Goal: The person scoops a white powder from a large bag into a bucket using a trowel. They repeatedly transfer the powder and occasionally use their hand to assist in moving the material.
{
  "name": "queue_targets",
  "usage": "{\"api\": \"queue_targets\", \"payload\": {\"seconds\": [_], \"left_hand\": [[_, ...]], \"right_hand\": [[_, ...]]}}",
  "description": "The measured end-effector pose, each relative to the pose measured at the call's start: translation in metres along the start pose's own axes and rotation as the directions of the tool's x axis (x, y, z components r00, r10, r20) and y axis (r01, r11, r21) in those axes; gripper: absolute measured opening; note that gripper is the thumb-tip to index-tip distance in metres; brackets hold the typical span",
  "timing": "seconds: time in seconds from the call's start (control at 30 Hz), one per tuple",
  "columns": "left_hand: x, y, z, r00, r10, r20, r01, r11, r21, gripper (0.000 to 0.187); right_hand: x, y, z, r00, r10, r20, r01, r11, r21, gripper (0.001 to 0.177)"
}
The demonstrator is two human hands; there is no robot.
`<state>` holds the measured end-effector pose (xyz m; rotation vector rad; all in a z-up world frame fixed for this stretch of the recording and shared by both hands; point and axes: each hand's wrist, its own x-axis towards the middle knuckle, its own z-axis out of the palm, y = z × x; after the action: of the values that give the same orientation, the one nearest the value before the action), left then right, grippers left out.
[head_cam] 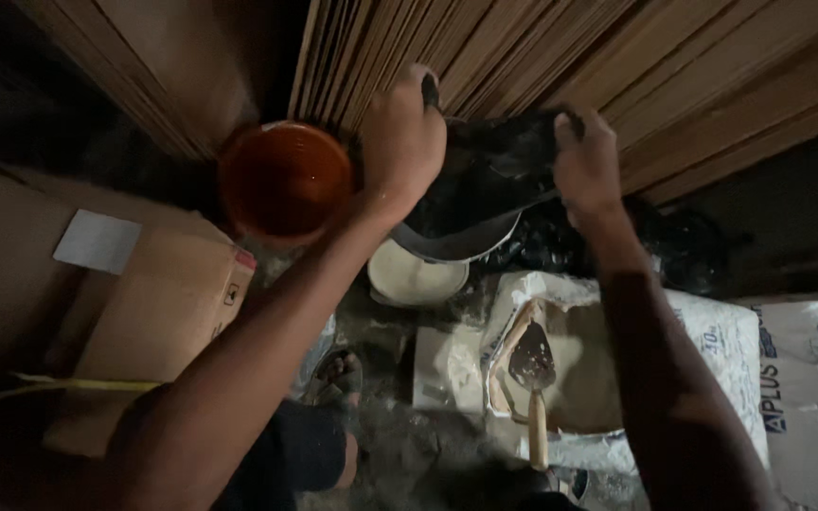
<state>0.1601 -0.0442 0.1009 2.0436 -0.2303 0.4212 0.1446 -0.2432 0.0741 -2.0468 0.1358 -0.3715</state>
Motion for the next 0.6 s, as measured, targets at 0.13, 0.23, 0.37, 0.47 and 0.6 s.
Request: {"api": "queue_targets", "payload": {"seconds": [0.13, 0.23, 0.37, 0.47, 0.6], "left_hand": [[0.008, -0.015, 0.017, 0.993, -0.111, 0.047, 0.105, 0.987, 0.124, 0.018], [0.011, -0.022, 0.028, 0.960, -0.230, 0.163, 0.208, 0.968, 0.140, 0.021], [0.014, -0.038, 0.047, 0.974, -0.172, 0.146, 0.141, 0.969, 0.201, 0.019], [0.007, -0.044, 0.048, 0.983, -0.083, 0.166, 0.047, 0.977, 0.209, 0.033], [-0.001, -0.047, 0.044, 0.929, -0.038, 0.368, -0.049, 0.973, 0.224, 0.035]], "right_hand": [[0.006, 0.022, 0.016, 0.986, 0.166, 0.016, -0.164, 0.982, -0.094, 0.014], [0.011, 0.055, 0.024, 0.978, 0.210, -0.011, -0.210, 0.976, -0.049, 0.015], [0.012, 0.076, 0.022, 0.987, 0.162, -0.019, -0.164, 0.983, -0.084, 0.020], [0.006, 0.061, 0.017, 0.986, 0.165, 0.008, -0.162, 0.973, -0.164, 0.020], [0.016, 0.103, 0.011, 0.994, -0.075, 0.073, 0.091, 0.967, -0.238, 0.011]]}}
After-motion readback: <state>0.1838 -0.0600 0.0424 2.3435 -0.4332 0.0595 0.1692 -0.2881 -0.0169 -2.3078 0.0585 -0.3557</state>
